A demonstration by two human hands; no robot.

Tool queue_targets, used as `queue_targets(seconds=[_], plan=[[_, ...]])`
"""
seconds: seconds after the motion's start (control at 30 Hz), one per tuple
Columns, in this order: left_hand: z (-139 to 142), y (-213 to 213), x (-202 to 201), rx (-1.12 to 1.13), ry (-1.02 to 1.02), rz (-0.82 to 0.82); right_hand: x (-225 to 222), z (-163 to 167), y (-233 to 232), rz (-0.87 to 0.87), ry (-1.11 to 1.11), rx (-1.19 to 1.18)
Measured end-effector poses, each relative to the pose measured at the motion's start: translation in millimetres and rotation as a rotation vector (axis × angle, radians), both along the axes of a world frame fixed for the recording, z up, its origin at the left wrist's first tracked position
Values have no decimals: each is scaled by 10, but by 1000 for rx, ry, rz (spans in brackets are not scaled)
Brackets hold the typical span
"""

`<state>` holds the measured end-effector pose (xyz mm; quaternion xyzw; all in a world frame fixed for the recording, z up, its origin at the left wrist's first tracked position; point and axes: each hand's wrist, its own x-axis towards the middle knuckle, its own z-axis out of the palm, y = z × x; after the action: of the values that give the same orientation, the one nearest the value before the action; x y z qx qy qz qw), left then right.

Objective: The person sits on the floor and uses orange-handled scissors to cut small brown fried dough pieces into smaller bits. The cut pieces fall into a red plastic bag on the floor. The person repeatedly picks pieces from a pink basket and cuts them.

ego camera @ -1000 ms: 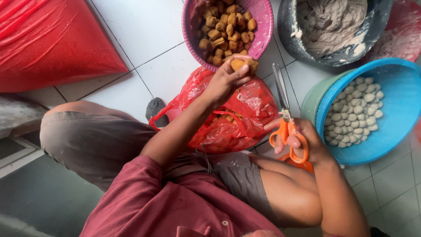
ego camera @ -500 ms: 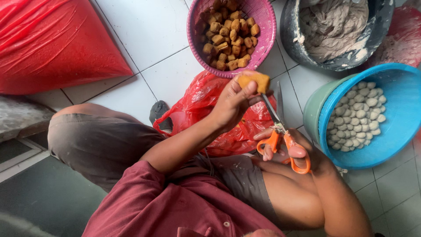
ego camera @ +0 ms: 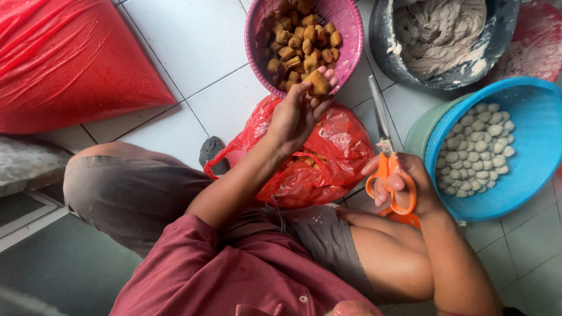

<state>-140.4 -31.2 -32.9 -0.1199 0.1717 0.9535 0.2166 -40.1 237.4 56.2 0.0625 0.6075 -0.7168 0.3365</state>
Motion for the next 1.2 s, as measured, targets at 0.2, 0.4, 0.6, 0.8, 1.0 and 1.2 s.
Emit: queue_targets(seconds=[0.2, 0.4, 0.6, 0.8, 1.0, 1.2], plan=[[402, -56, 168, -22, 47, -46, -37, 134, -240, 292, -108, -112], [530, -92, 230, -58, 134, -34, -63, 233, -327, 356, -63, -25], [482, 26, 417, -182, 265, -63, -24, 291, -335, 323, -47, -97], [329, 212, 656, -275, 442, -17, 64, 169, -281, 194, -4, -116], [55, 96, 261, -531, 236, 0, 64, -16, -93, -99, 74, -83], [-774, -298, -107, -1254, 631, -71, 74, -48, -53, -49, 186, 18]])
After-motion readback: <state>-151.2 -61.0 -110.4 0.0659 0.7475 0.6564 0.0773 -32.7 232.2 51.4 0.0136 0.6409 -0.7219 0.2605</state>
